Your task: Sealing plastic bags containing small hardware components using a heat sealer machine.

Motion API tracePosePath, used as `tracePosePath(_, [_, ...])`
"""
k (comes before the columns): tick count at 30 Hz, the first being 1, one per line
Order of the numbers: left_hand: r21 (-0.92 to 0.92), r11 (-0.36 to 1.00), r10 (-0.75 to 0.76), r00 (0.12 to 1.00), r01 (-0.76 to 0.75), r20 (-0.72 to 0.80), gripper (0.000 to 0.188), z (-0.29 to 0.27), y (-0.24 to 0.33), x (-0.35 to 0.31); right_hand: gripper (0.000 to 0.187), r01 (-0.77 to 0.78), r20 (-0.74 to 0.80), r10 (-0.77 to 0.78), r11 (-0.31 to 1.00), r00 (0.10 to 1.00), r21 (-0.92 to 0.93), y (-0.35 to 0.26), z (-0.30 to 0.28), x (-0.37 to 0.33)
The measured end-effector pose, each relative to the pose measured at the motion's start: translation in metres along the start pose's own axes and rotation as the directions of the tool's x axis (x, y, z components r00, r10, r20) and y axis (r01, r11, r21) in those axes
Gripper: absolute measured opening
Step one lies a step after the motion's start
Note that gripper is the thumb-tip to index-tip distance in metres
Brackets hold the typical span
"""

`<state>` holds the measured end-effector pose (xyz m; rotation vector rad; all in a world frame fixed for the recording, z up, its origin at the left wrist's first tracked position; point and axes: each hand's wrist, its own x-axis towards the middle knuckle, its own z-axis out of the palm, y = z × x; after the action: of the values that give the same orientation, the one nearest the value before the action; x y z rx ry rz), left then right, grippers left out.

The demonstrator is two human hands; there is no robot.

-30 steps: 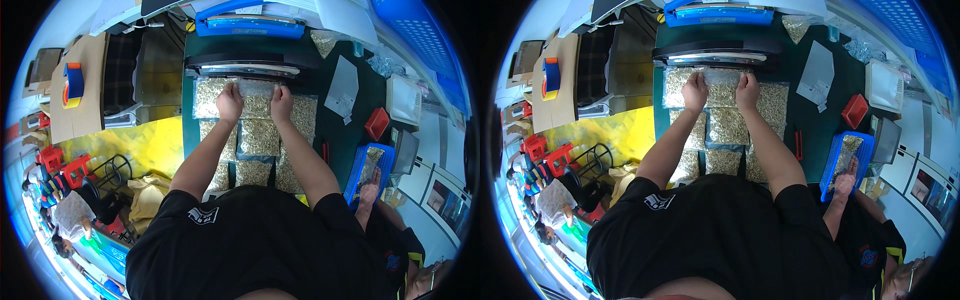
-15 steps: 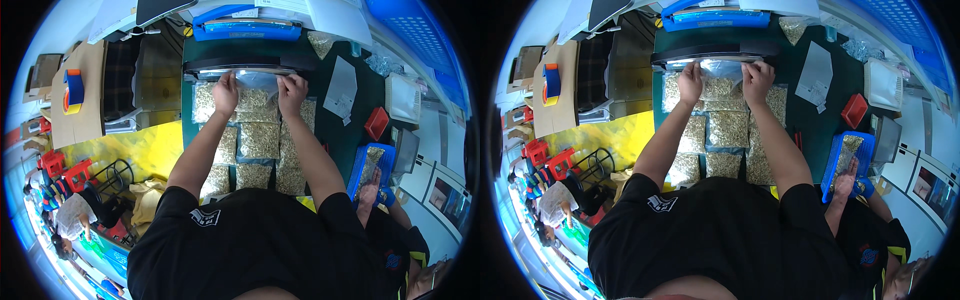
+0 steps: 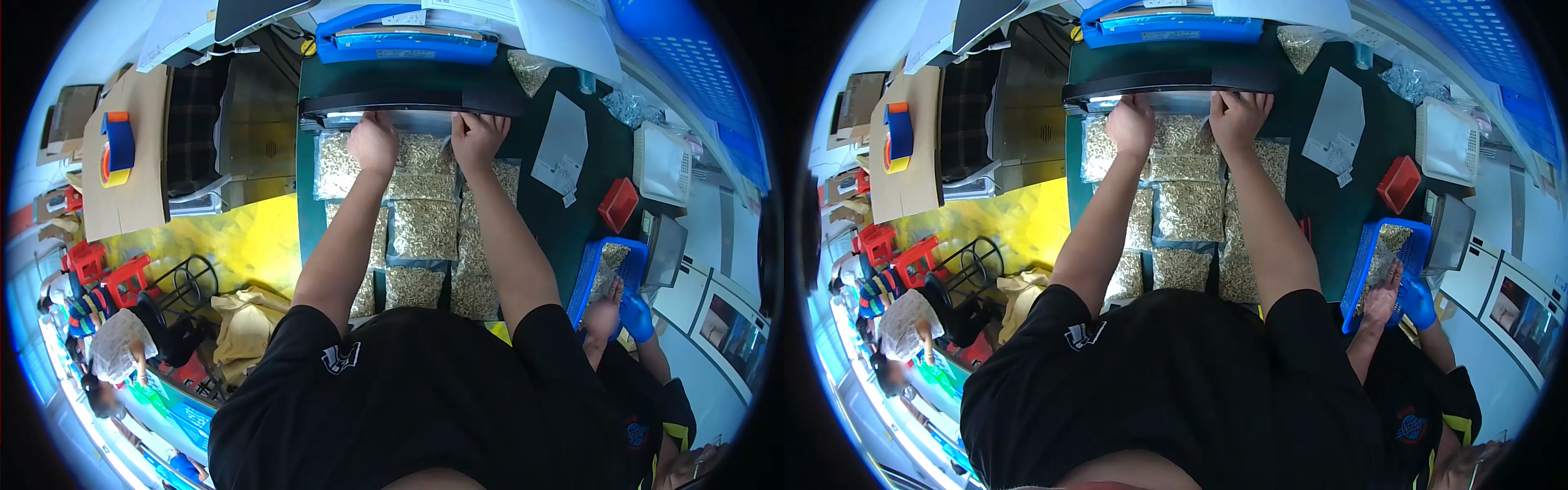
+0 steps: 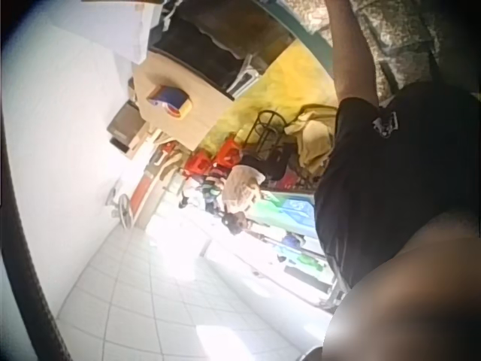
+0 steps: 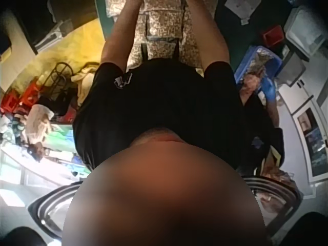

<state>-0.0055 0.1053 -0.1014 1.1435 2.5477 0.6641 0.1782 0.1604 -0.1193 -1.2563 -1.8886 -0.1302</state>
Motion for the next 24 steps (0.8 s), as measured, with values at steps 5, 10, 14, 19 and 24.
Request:
tracePosePath(5, [0.022, 0.999, 0.036, 0.999, -0.036, 0.008, 0.042, -0.002, 0.001, -0.001, 0.011, -0.095, 0.101, 0.094, 0.995, 0.99, 0.001, 0.004, 0.001, -0.003])
tracePosePath(10, [0.024, 0.999, 0.049, 0.999, -0.048, -0.02, 0.043, -0.002, 0.002, -0.001, 0.023, -0.104, 0.051, 0.107, 0.993, 0.993, -0.06, -0.004, 0.0, 0.003])
tracePosePath(14, [0.022, 1.0, 0.01, 0.999, -0.009, -0.039, 0.043, 0.002, 0.001, 0.002, 0.024, 0.023, -0.007, -0.023, 0.998, 1.0, -0.056, -0.005, -0.001, 0.007])
tracePosePath(19, [-0.092, 0.995, -0.041, 0.998, 0.036, -0.053, 0.038, 0.006, -0.001, 0.001, 0.015, 0.003, 0.084, -0.004, 1.0, 0.996, 0.014, 0.01, -0.005, 0.003])
tracePosePath(24, [-0.166, 0.983, -0.093, 0.994, 0.084, -0.05, 0.034, 0.01, -0.005, 0.005, 0.017, 0.006, 0.156, -0.024, 0.993, 0.987, 0.119, 0.013, -0.013, 0.008])
